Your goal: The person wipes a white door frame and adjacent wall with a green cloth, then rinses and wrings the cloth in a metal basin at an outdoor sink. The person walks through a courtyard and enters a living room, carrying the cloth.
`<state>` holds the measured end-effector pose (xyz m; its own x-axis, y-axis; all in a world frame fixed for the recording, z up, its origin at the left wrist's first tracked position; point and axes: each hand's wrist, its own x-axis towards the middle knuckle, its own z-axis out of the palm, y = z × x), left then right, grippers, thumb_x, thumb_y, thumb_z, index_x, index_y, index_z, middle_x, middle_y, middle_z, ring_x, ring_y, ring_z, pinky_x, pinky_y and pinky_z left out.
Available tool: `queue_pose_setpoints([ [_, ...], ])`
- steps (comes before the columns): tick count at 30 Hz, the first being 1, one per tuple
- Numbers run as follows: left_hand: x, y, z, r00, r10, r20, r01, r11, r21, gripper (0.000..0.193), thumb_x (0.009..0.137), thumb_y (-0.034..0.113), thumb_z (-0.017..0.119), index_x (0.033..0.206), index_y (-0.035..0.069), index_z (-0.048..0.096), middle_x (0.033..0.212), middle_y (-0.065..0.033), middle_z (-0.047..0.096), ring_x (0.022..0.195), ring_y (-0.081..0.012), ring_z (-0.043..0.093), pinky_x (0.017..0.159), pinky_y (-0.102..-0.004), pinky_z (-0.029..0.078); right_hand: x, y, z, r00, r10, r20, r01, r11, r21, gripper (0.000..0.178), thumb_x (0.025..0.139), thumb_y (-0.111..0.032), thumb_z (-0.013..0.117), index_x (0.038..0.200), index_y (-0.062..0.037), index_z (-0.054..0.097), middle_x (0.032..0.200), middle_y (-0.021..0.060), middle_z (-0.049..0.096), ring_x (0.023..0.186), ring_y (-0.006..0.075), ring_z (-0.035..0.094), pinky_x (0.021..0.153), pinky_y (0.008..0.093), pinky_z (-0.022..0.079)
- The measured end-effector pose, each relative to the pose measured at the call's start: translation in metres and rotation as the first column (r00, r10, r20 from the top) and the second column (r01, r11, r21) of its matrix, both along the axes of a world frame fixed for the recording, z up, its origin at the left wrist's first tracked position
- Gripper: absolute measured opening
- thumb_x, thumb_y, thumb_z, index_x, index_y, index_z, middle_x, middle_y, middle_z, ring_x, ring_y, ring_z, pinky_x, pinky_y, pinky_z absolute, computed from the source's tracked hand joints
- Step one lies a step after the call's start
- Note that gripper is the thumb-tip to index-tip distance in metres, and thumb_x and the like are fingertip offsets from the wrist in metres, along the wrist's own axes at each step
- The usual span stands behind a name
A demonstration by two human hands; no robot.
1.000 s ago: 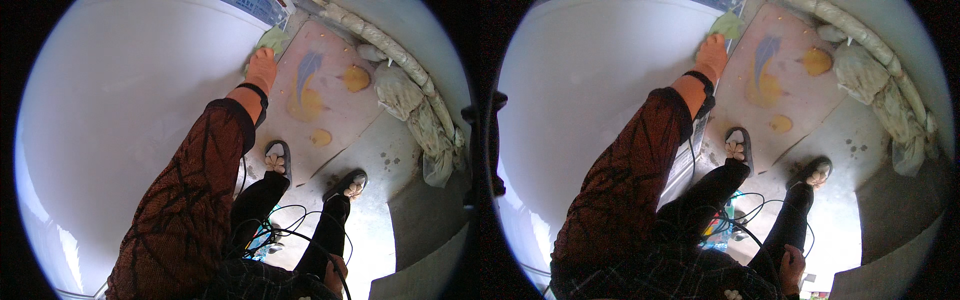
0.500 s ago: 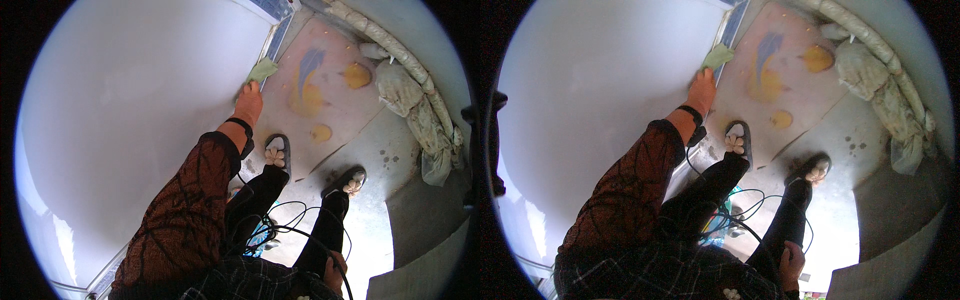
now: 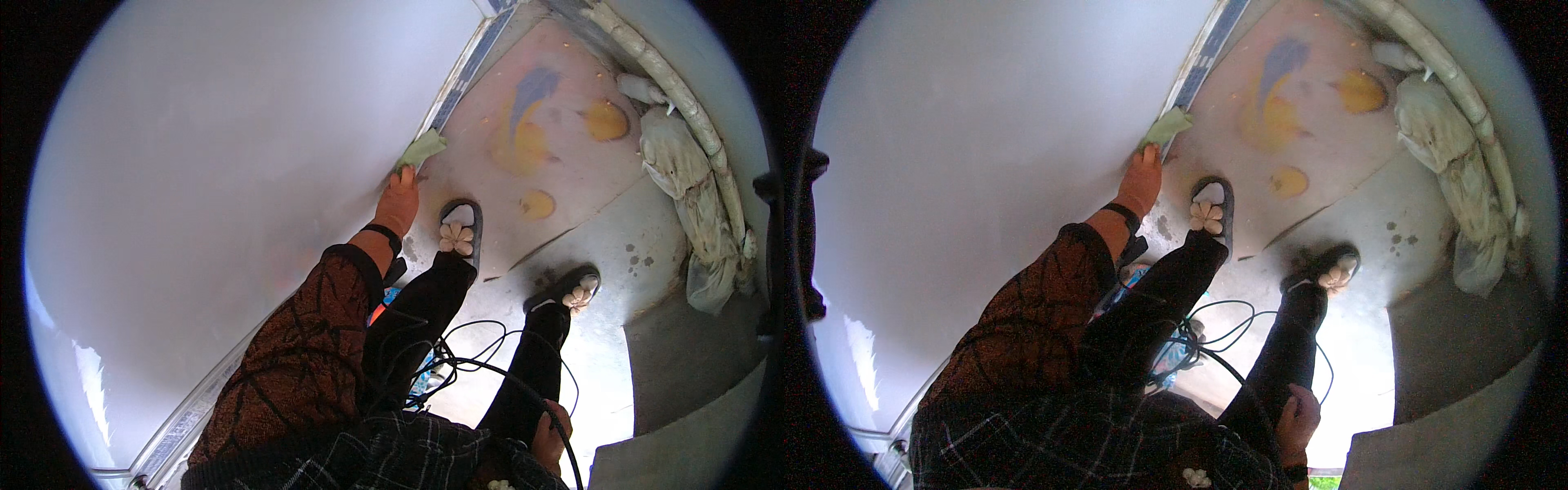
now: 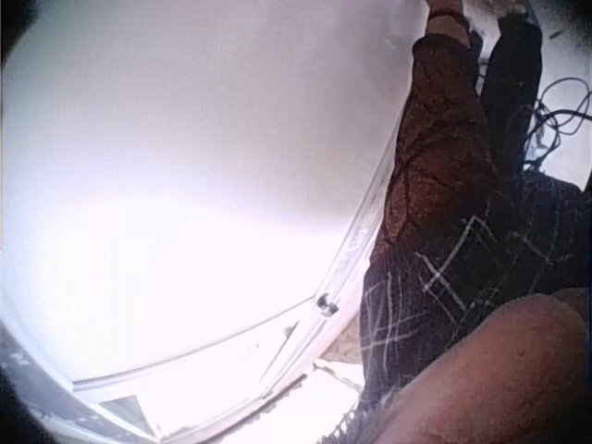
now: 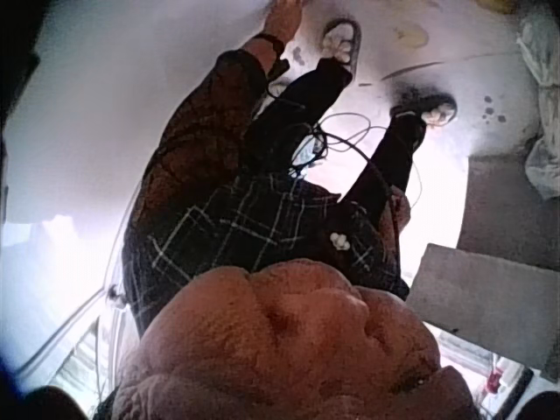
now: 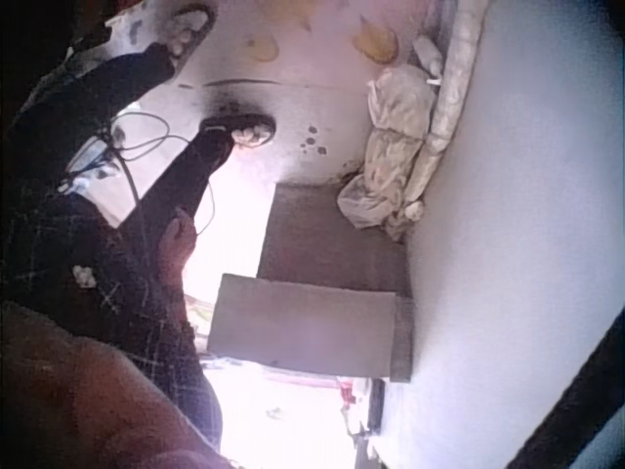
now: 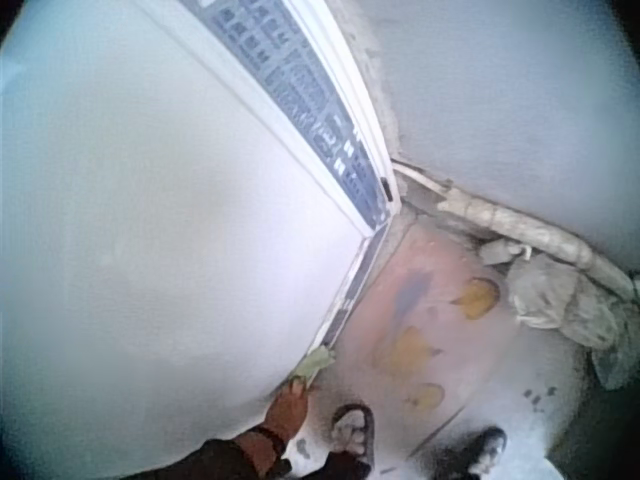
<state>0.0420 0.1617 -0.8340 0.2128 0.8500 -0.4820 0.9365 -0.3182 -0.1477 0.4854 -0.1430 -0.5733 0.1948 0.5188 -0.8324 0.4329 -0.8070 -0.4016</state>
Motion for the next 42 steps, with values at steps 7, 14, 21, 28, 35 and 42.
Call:
queue_pose_setpoints([
  [7,-0.017,-0.032,-0.003,0.845,0.51,0.163,-0.497,0.86,-0.117,0.023,0.102,0.018,0.048,0.123,0.009,0.046,0.108,-0.024,0.06,0.093,-0.0458,0.066,0.08,-0.0526,0.058,-0.002,0.016,0.011,0.978,0.115,0.176,-0.147,0.973,0.177,0.022,0.091,-0.002,0.056,0.11,-0.0023,0.068,0.112,0.0141,0.069,0.111,0.0332,0.06,0.102,0.0454,0.043],
  [14,-0.039,-0.06,0.012,0.86,0.51,-0.015,-0.502,0.84,-0.206,0.027,0.101,0.014,0.048,0.127,0.005,0.045,0.12,-0.023,0.057,0.105,-0.0446,0.064,0.085,-0.0525,0.057,0.016,0.048,0.042,0.976,0.079,0.202,-0.122,0.97,0.208,0.021,0.093,-0.003,0.055,0.108,-0.002,0.069,0.124,0.0162,0.067,0.118,0.0331,0.059,0.104,0.0463,0.043],
  [21,-0.076,-0.105,0.029,0.92,0.34,-0.193,-0.389,0.851,-0.354,0.03,0.094,0.007,0.054,0.121,-0.003,0.06,0.126,-0.0185,0.055,0.115,-0.0384,0.061,0.092,-0.0468,0.057,0.027,0.048,0.045,0.976,0.212,0.055,-0.219,0.925,0.311,0.026,0.103,-0.017,0.053,0.121,-0.0017,0.063,0.133,0.0173,0.062,0.124,0.0318,0.058,0.106,0.0469,0.044],
  [28,-0.062,-0.153,0.149,0.84,0.541,0.038,-0.507,0.807,-0.302,0.048,0.077,-0.007,0.06,0.123,0.002,0.06,0.124,-0.0212,0.055,0.114,-0.0422,0.058,0.098,-0.048,0.052,0.074,0.028,0.029,0.993,0.088,-0.08,-0.068,0.973,0.222,0.031,0.106,-0.02,0.048,0.128,-0.0011,0.06,0.135,0.017,0.061,0.126,0.0315,0.056,0.108,0.0446,0.043],
  [35,-0.038,-0.143,0.096,0.834,0.432,0.343,-0.419,0.901,-0.114,0.054,0.079,-0.005,0.059,0.132,0.002,0.057,0.126,-0.0213,0.058,0.112,-0.0425,0.058,0.1,-0.0454,0.049,0.074,0.007,0.012,0.99,0.065,0.126,-0.089,0.977,0.195,0.043,0.109,-0.03,0.039,0.136,0.002,0.053,0.145,0.018,0.052,0.133,0.0302,0.05,0.113,0.044,0.037],
  [42,-0.007,-0.056,0.038,0.929,0.09,0.359,-0.177,0.96,0.216,0.056,0.08,-0.001,0.062,0.136,0.002,0.056,0.134,-0.0165,0.055,0.115,-0.0343,0.056,0.101,-0.0408,0.05,0.021,0.007,-0.017,0.977,0.2,0.078,-0.213,0.948,0.235,0.033,0.107,-0.018,0.044,0.128,0.0038,0.058,0.142,0.0198,0.055,0.13,0.0328,0.053,0.111,0.0447,0.039],
])
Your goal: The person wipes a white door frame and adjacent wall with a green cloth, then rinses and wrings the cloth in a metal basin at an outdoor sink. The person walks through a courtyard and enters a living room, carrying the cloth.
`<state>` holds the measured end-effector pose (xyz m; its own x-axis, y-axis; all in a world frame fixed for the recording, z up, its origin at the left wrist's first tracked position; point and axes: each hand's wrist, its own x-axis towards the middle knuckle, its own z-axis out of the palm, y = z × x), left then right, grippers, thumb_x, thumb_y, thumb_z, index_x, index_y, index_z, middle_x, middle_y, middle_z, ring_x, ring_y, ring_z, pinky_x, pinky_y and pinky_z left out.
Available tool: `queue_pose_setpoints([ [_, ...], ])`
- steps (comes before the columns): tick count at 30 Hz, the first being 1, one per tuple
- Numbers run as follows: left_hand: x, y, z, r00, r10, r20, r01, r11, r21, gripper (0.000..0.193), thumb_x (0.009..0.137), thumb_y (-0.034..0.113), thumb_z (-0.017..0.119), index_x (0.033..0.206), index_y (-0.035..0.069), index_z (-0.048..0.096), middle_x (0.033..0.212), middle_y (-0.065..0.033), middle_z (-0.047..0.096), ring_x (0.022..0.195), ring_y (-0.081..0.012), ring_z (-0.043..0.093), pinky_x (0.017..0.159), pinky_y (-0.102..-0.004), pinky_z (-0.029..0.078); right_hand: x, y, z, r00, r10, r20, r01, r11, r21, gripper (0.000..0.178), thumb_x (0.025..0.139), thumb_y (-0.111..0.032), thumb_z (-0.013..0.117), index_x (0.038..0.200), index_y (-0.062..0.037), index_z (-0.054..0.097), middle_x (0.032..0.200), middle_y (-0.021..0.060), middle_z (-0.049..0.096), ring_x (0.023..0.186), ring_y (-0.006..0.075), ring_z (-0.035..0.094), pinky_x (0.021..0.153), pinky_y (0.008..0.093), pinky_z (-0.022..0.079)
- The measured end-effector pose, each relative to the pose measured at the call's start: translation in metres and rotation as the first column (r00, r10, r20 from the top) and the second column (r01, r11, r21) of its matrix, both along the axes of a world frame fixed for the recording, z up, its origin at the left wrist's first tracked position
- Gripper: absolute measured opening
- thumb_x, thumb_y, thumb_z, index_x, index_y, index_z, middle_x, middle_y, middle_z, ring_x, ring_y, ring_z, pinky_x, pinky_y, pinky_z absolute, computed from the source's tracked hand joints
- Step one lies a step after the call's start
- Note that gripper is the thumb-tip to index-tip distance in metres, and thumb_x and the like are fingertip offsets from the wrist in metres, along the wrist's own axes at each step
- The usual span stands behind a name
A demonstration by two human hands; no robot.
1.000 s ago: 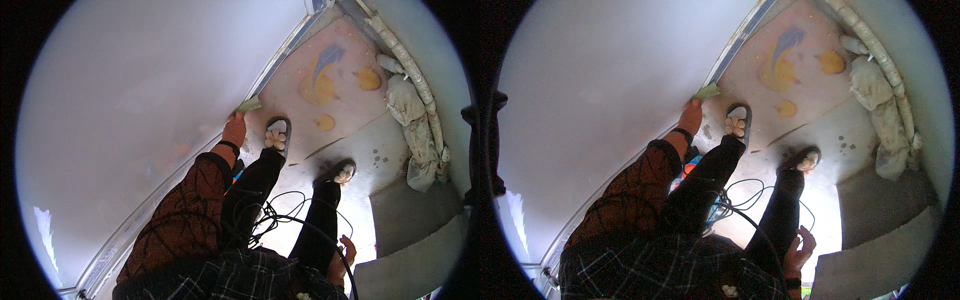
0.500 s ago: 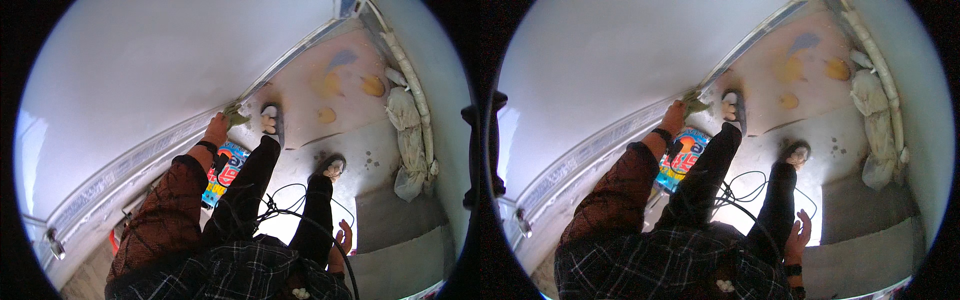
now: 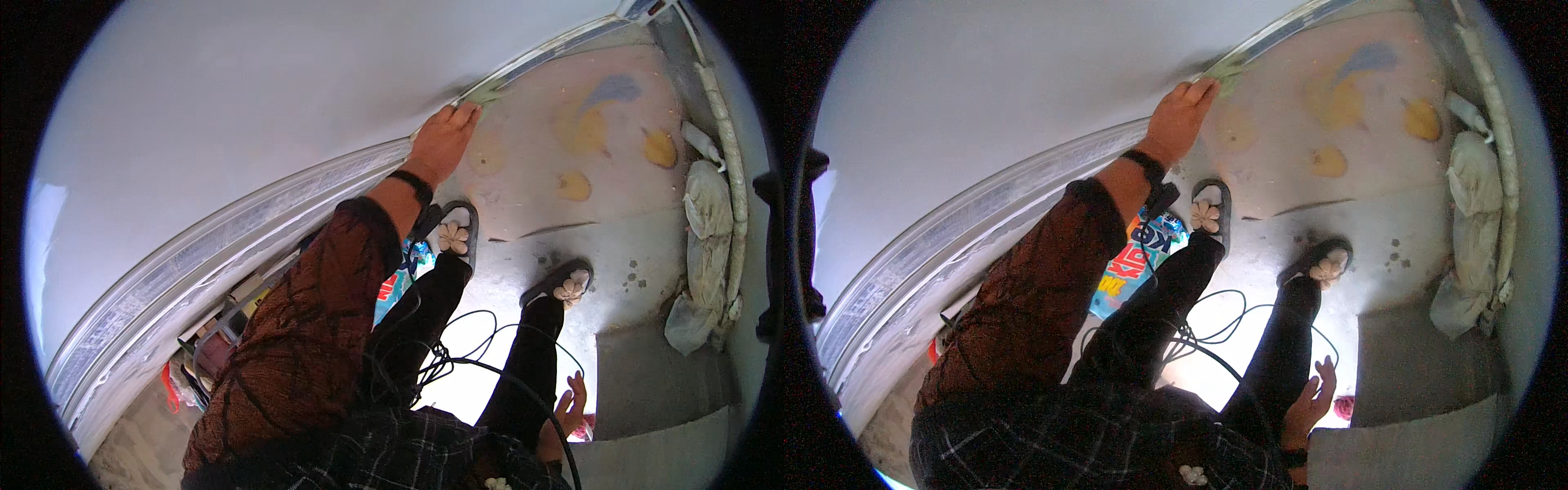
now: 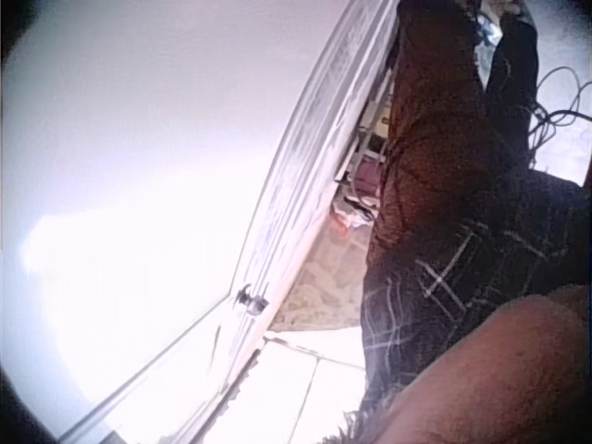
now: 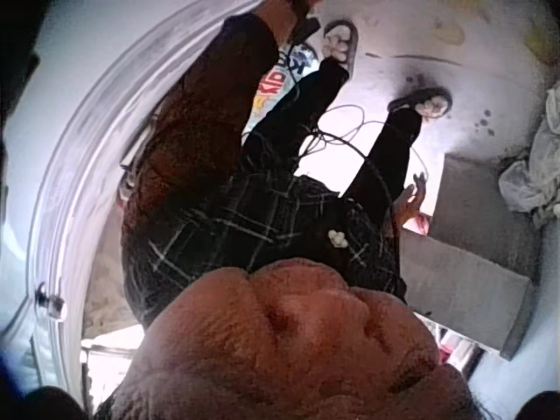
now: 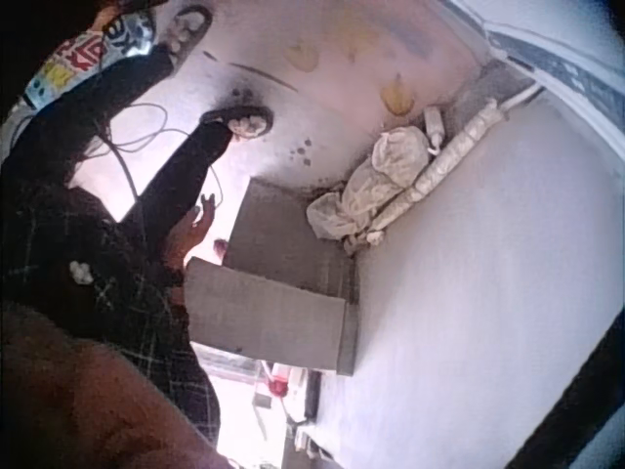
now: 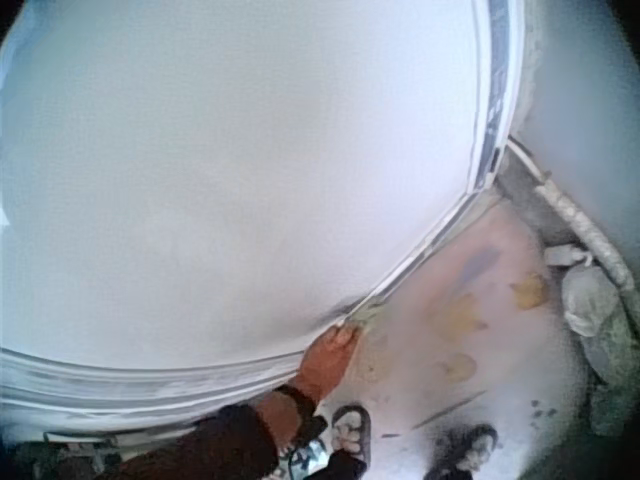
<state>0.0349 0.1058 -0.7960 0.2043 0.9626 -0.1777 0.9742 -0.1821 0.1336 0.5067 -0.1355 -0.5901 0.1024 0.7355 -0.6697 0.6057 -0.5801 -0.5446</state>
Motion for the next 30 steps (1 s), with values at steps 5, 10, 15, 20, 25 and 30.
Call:
queue_pose_setpoints([
  [5,-0.018,-0.002,-0.035,0.889,-0.11,-0.445,0.015,0.977,-0.211,0.051,0.089,0.003,0.058,0.139,0.0,0.052,0.13,-0.0128,0.055,0.113,-0.0294,0.058,0.096,-0.0389,0.053,-0.02,-0.003,-0.007,0.998,0.045,-0.044,-0.048,0.995,-0.088,0.026,0.099,-0.005,0.047,0.118,0.0038,0.063,0.135,0.0207,0.06,0.125,0.0335,0.057,0.111,0.0438,0.041],
  [10,-0.016,-0.024,-0.051,0.879,0.065,-0.473,-0.219,0.935,-0.279,0.055,0.09,0.004,0.061,0.142,-0.004,0.046,0.127,-0.0125,0.056,0.111,-0.0292,0.059,0.082,-0.0375,0.06,-0.021,-0.004,-0.009,0.996,-0.022,-0.083,0.012,0.993,-0.115,0.026,0.097,-0.001,0.047,0.116,0.0029,0.064,0.128,0.0193,0.063,0.124,0.0324,0.058,0.111,0.0437,0.041],
  [15,-0.025,-0.047,-0.045,0.889,0.098,-0.448,-0.281,0.888,-0.365,0.042,0.089,0.004,0.063,0.13,-0.004,0.059,0.139,-0.0135,0.046,0.111,-0.0328,0.059,0.082,-0.0383,0.062,-0.021,-0.007,-0.01,0.998,-0.033,-0.053,0.025,0.989,-0.145,0.026,0.096,0.0,0.047,0.116,0.003,0.064,0.128,0.019,0.064,0.122,0.0316,0.059,0.11,0.0432,0.042],
  [20,-0.035,-0.063,-0.051,0.866,0.061,-0.496,-0.292,0.867,-0.403,0.036,0.088,0.007,0.064,0.123,-0.005,0.065,0.146,-0.0135,0.037,0.112,-0.0341,0.058,0.082,-0.0377,0.062,-0.021,-0.008,-0.012,0.997,-0.043,-0.065,0.034,0.991,-0.127,0.026,0.095,0.001,0.046,0.115,0.0035,0.064,0.127,0.0189,0.064,0.122,0.0316,0.059,0.11,0.0432,0.042],
  [25,-0.04,-0.083,-0.05,0.846,0.063,-0.529,-0.302,0.875,-0.379,0.037,0.091,0.008,0.061,0.126,-0.004,0.064,0.146,-0.0144,0.037,0.111,-0.0346,0.058,0.08,-0.0395,0.062,-0.021,-0.007,-0.012,0.998,-0.038,-0.057,0.03,0.989,-0.145,0.027,0.095,0.001,0.047,0.115,0.0039,0.064,0.126,0.0191,0.064,0.121,0.032,0.059,0.11,0.0434,0.042],
  [30,-0.042,-0.087,-0.051,0.84,0.11,-0.531,-0.378,0.822,-0.426,0.034,0.093,0.008,0.059,0.124,-0.005,0.062,0.142,-0.0153,0.04,0.107,-0.0363,0.06,0.078,-0.041,0.062,-0.018,-0.008,-0.012,0.996,-0.039,-0.082,0.027,0.989,-0.144,0.028,0.094,0.002,0.047,0.115,0.0045,0.064,0.125,0.0193,0.065,0.12,0.0321,0.06,0.109,0.0433,0.043],
])
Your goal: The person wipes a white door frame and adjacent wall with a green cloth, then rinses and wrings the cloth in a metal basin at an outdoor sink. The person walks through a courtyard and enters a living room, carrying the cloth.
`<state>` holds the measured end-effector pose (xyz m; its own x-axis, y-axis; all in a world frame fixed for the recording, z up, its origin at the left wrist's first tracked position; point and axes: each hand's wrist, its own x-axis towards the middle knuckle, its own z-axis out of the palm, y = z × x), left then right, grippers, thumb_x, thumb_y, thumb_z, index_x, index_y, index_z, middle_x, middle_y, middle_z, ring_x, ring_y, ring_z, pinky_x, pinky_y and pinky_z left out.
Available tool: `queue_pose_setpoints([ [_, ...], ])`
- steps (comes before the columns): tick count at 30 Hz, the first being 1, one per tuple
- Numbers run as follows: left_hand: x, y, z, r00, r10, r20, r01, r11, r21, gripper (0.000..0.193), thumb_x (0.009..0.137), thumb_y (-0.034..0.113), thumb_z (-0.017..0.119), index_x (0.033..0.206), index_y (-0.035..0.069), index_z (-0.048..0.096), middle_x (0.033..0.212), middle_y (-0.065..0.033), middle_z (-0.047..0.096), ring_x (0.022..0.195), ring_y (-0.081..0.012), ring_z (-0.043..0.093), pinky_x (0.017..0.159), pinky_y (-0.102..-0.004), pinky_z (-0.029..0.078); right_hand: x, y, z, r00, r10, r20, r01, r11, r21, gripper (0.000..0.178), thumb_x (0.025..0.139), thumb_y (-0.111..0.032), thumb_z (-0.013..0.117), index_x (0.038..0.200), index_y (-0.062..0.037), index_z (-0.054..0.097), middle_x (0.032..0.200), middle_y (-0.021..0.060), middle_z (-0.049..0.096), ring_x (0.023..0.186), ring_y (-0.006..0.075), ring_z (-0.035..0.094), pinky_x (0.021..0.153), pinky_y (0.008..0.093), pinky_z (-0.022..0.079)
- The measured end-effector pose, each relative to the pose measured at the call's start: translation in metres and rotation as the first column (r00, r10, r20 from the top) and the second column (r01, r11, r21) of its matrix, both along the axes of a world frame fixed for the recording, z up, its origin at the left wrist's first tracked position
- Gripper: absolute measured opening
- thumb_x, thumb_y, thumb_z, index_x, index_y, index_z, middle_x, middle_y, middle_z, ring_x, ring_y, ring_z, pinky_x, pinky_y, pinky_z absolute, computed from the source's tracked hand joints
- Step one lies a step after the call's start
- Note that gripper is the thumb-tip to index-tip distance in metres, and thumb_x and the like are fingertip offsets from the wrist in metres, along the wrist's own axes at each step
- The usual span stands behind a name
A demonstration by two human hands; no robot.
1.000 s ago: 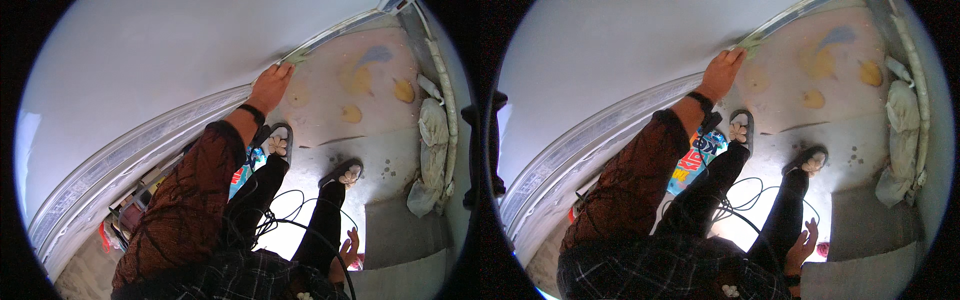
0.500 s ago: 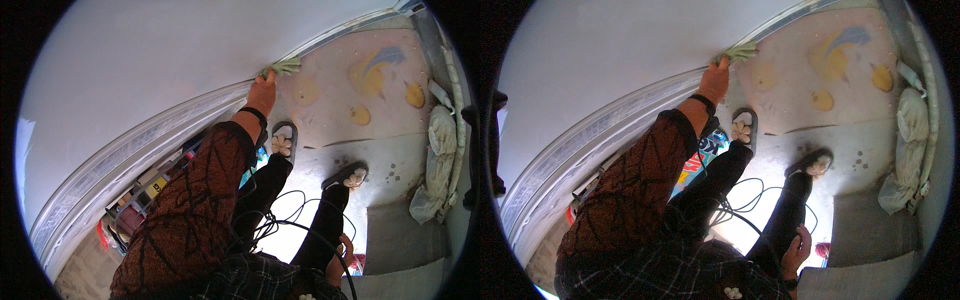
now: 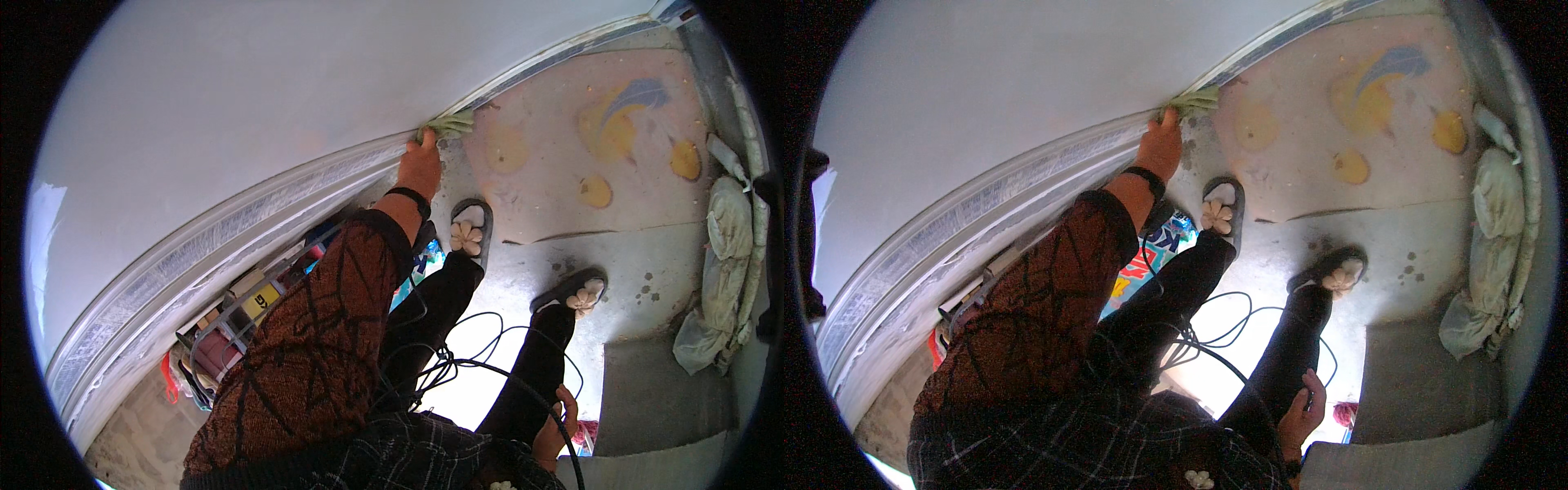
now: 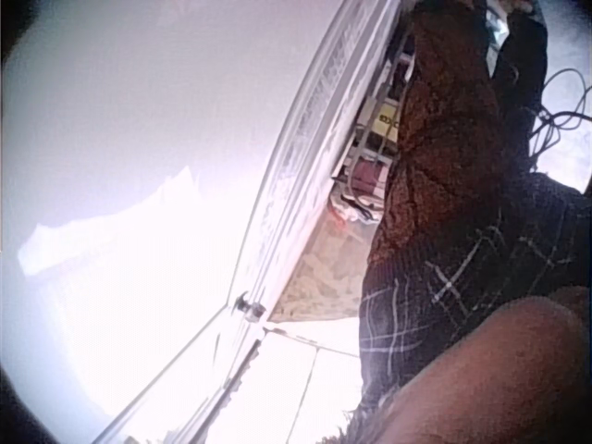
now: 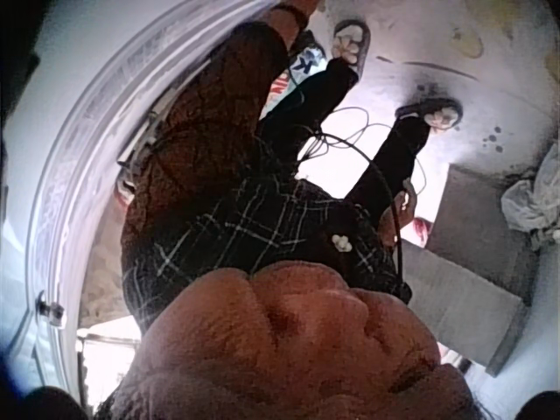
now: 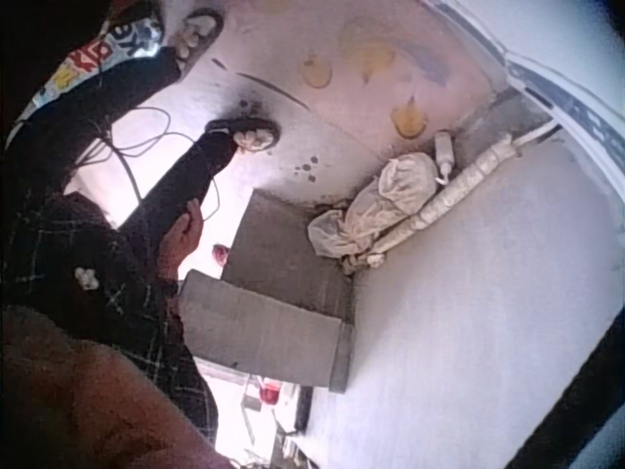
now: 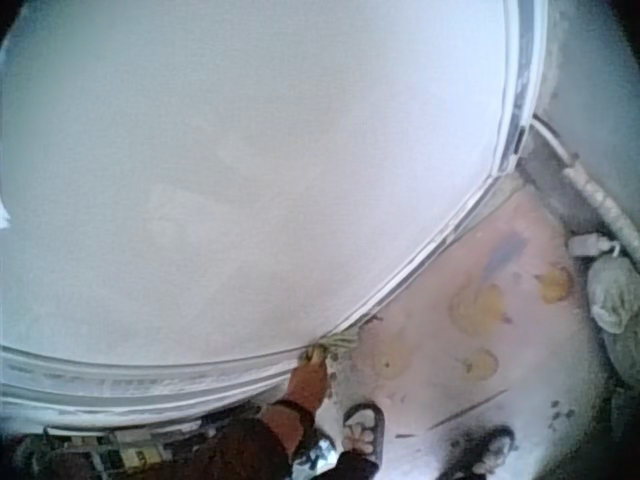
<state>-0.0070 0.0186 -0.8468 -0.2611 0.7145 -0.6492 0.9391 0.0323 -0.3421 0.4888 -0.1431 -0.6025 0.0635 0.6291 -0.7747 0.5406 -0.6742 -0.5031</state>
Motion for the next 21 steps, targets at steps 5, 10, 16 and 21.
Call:
queue_pose_setpoints([
  [5,-0.007,0.008,0.008,0.995,0.087,0.047,-0.089,0.995,0.043,0.027,0.094,0.009,0.057,0.118,-0.004,0.061,0.13,-0.0171,0.047,0.103,-0.0381,0.062,0.077,-0.0446,0.061,0.002,-0.007,-0.003,0.997,-0.062,-0.036,0.062,0.998,-0.018,0.029,0.096,0.0,0.046,0.117,0.0049,0.064,0.124,0.0189,0.066,0.117,0.0303,0.061,0.107,0.0421,0.045],
  [10,-0.005,0.017,0.024,0.921,0.385,0.064,-0.388,0.919,0.066,0.023,0.094,0.01,0.057,0.113,-0.002,0.06,0.114,-0.0191,0.059,0.103,-0.0399,0.064,0.078,-0.0466,0.06,0.004,-0.012,-0.004,0.991,-0.128,-0.031,0.125,0.988,-0.086,0.03,0.098,-0.002,0.045,0.12,0.0046,0.064,0.121,0.017,0.067,0.114,0.0271,0.062,0.104,0.0394,0.047],
  [16,-0.037,-0.026,0.048,0.991,0.114,0.076,-0.095,0.972,-0.214,0.021,0.089,0.012,0.06,0.105,0.001,0.068,0.099,-0.0167,0.07,0.111,-0.0357,0.064,0.084,-0.0468,0.058,0.0,-0.009,-0.002,0.993,-0.104,-0.053,0.101,0.994,-0.049,0.028,0.1,-0.004,0.047,0.118,0.0032,0.066,0.115,0.0152,0.069,0.106,0.0255,0.064,0.097,0.0374,0.05],
  [21,-0.098,-0.083,0.031,0.942,-0.133,0.308,0.263,0.861,-0.436,0.018,0.082,0.014,0.069,0.095,0.003,0.075,0.099,-0.0194,0.071,0.104,-0.0339,0.068,0.083,-0.0464,0.057,-0.003,-0.006,-0.003,0.989,-0.131,-0.063,0.124,0.987,-0.107,0.026,0.1,-0.004,0.047,0.115,0.0027,0.067,0.111,0.0142,0.069,0.102,0.0239,0.065,0.093,0.0358,0.051],
])
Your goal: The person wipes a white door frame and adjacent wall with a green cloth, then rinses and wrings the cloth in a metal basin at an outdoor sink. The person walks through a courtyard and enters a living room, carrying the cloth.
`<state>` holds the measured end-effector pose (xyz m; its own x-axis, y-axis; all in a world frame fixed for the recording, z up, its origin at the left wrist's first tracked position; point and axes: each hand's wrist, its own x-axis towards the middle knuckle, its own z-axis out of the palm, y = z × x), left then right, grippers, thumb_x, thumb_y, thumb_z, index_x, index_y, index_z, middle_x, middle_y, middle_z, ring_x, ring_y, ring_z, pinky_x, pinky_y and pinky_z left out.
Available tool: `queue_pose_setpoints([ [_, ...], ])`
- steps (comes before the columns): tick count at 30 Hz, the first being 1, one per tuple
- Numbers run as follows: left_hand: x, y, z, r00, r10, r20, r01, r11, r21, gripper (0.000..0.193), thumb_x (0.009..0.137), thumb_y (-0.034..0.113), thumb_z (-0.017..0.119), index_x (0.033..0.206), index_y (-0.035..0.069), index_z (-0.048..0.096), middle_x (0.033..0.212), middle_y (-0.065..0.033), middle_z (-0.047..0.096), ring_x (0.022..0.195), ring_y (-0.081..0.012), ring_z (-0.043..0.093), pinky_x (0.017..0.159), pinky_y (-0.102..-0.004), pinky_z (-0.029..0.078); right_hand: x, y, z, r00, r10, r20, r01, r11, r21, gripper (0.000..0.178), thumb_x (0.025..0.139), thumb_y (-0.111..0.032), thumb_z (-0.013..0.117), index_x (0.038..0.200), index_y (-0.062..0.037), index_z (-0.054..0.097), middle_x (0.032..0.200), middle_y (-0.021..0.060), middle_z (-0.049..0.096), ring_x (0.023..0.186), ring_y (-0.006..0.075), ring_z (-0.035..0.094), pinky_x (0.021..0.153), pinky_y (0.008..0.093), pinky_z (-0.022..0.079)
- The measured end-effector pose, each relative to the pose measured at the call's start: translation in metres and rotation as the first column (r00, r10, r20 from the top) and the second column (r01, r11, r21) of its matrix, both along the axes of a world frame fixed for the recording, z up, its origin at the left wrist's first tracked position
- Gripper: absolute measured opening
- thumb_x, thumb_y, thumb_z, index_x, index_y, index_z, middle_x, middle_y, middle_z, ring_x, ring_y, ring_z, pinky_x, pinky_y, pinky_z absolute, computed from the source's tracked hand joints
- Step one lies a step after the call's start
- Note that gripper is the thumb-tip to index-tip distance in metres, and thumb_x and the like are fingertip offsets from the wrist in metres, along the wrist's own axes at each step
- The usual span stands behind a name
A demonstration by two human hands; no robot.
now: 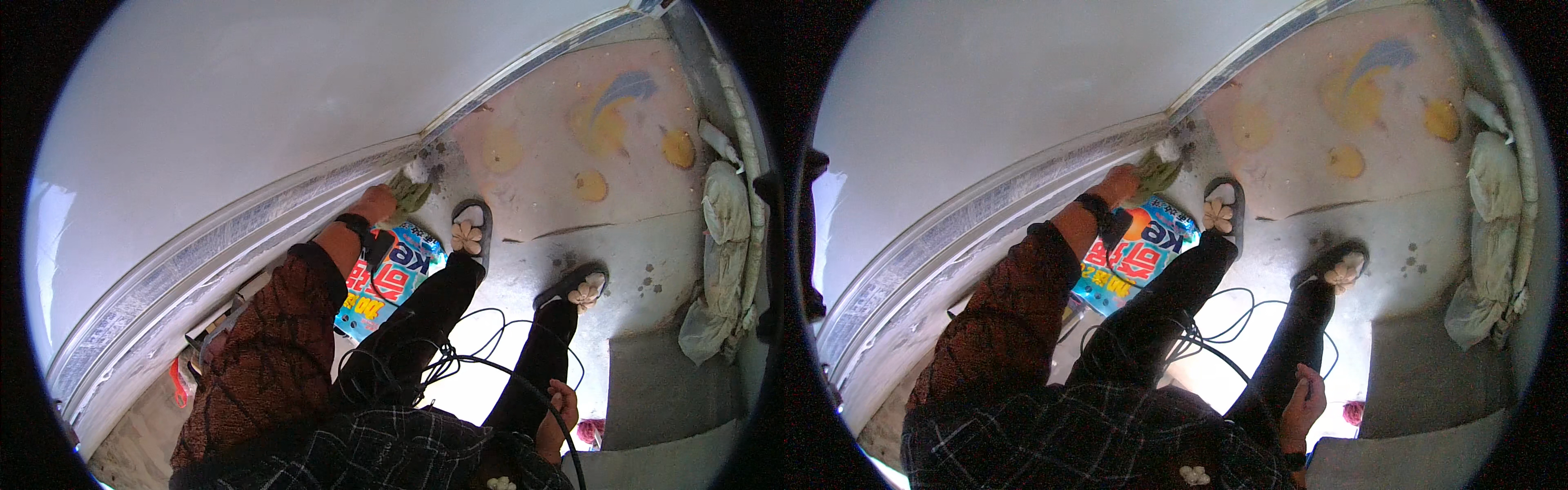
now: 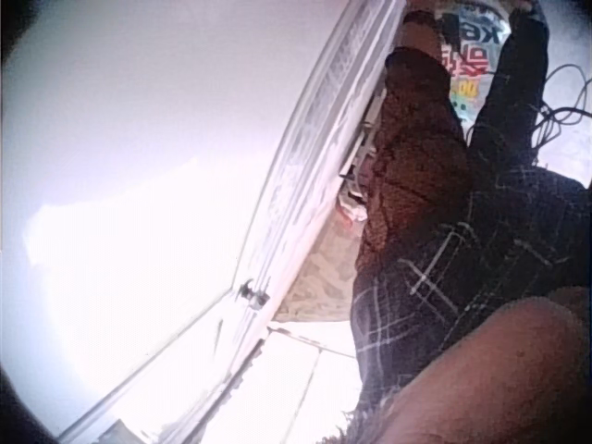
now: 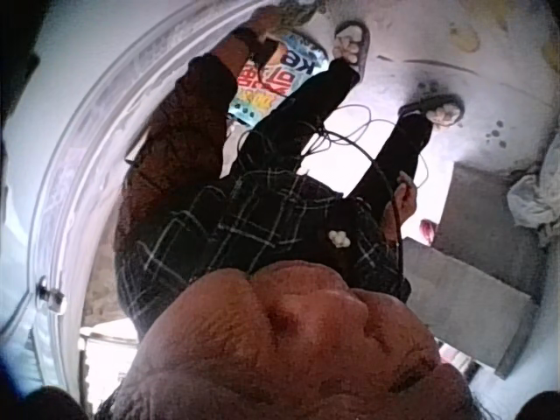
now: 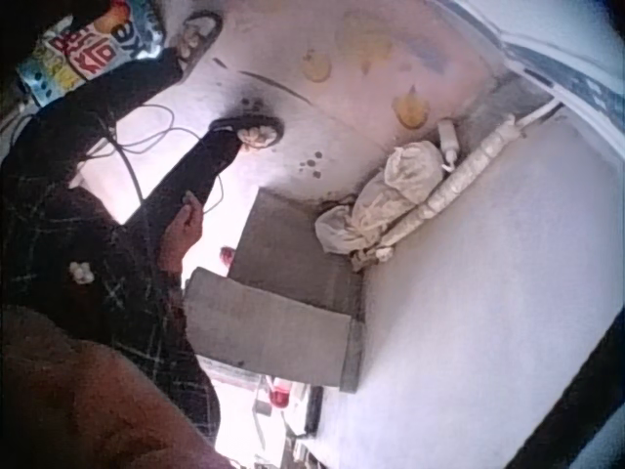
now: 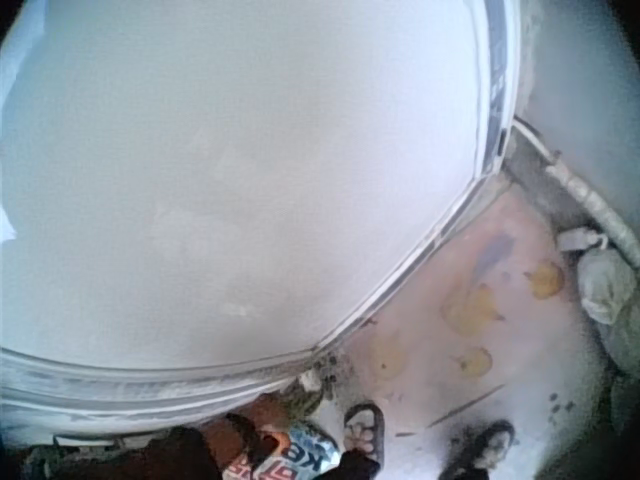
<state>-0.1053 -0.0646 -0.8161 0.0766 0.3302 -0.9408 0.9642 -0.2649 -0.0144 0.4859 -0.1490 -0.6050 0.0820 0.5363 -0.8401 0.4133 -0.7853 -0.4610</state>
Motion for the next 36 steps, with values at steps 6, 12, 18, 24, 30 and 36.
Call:
queue_pose_setpoints([
  [6,-0.017,-0.03,-0.051,0.975,0.217,-0.044,-0.204,0.959,0.197,0.037,0.071,0.023,0.082,0.099,0.002,0.073,0.1,-0.0215,0.07,0.098,-0.0374,0.069,0.083,-0.0456,0.057,-0.003,0.0,-0.005,1.0,-0.019,0.012,0.019,0.998,-0.055,0.024,0.1,-0.004,0.047,0.113,0.0026,0.067,0.108,0.0128,0.069,0.098,0.0217,0.063,0.091,0.0341,0.05],
  [12,-0.013,-0.031,-0.095,0.896,0.444,-0.014,-0.404,0.827,0.392,0.045,0.077,0.041,0.076,0.092,-0.002,0.071,0.094,-0.0241,0.068,0.098,-0.0398,0.067,0.084,-0.0483,0.054,-0.008,0.01,-0.006,0.999,0.032,0.005,-0.032,0.994,-0.107,0.024,0.1,-0.004,0.047,0.112,0.003,0.067,0.106,0.0117,0.069,0.097,0.0203,0.063,0.09,0.033,0.05],
  [18,0.007,0.019,-0.139,0.806,0.591,-0.028,-0.541,0.756,0.369,0.048,0.078,0.045,0.076,0.096,0.0,0.072,0.099,-0.0226,0.069,0.099,-0.0411,0.066,0.086,-0.0488,0.053,-0.011,0.016,-0.009,0.999,0.047,0.028,-0.043,0.99,-0.134,0.023,0.099,-0.004,0.048,0.11,0.0034,0.067,0.105,0.0122,0.069,0.097,0.0204,0.063,0.09,0.0332,0.05],
  [24,0.035,0.081,-0.145,0.783,0.619,-0.051,-0.592,0.769,0.241,0.039,0.083,0.033,0.074,0.107,0.003,0.074,0.117,-0.0205,0.068,0.11,-0.0378,0.064,0.097,-0.0457,0.052,-0.012,0.017,-0.007,0.999,-0.017,0.038,0.022,0.989,-0.149,0.023,0.099,-0.006,0.049,0.11,0.0032,0.067,0.105,0.0124,0.069,0.096,0.0204,0.064,0.09,0.034,0.051],
  [30,0.069,0.123,-0.153,0.836,0.52,0.177,-0.542,0.728,0.419,0.06,0.074,0.045,0.081,0.105,-0.005,0.069,0.104,-0.0246,0.07,0.103,-0.0403,0.066,0.092,-0.0474,0.052,-0.012,0.02,-0.005,1.0,-0.006,0.016,0.008,0.99,-0.14,0.024,0.099,-0.007,0.049,0.111,0.003,0.067,0.105,0.0128,0.069,0.096,0.0205,0.064,0.089,0.0337,0.051],
  [36,0.104,0.168,-0.137,0.629,0.565,0.534,-0.778,0.472,0.416,0.033,0.073,0.021,0.076,0.1,0.003,0.07,0.101,-0.0237,0.07,0.101,-0.044,0.066,0.087,-0.0468,0.054,-0.01,0.021,-0.006,0.997,-0.083,0.004,0.083,0.983,-0.167,0.023,0.098,-0.005,0.049,0.111,0.0033,0.067,0.107,0.0128,0.068,0.096,0.0213,0.063,0.09,0.0338,0.051],
])
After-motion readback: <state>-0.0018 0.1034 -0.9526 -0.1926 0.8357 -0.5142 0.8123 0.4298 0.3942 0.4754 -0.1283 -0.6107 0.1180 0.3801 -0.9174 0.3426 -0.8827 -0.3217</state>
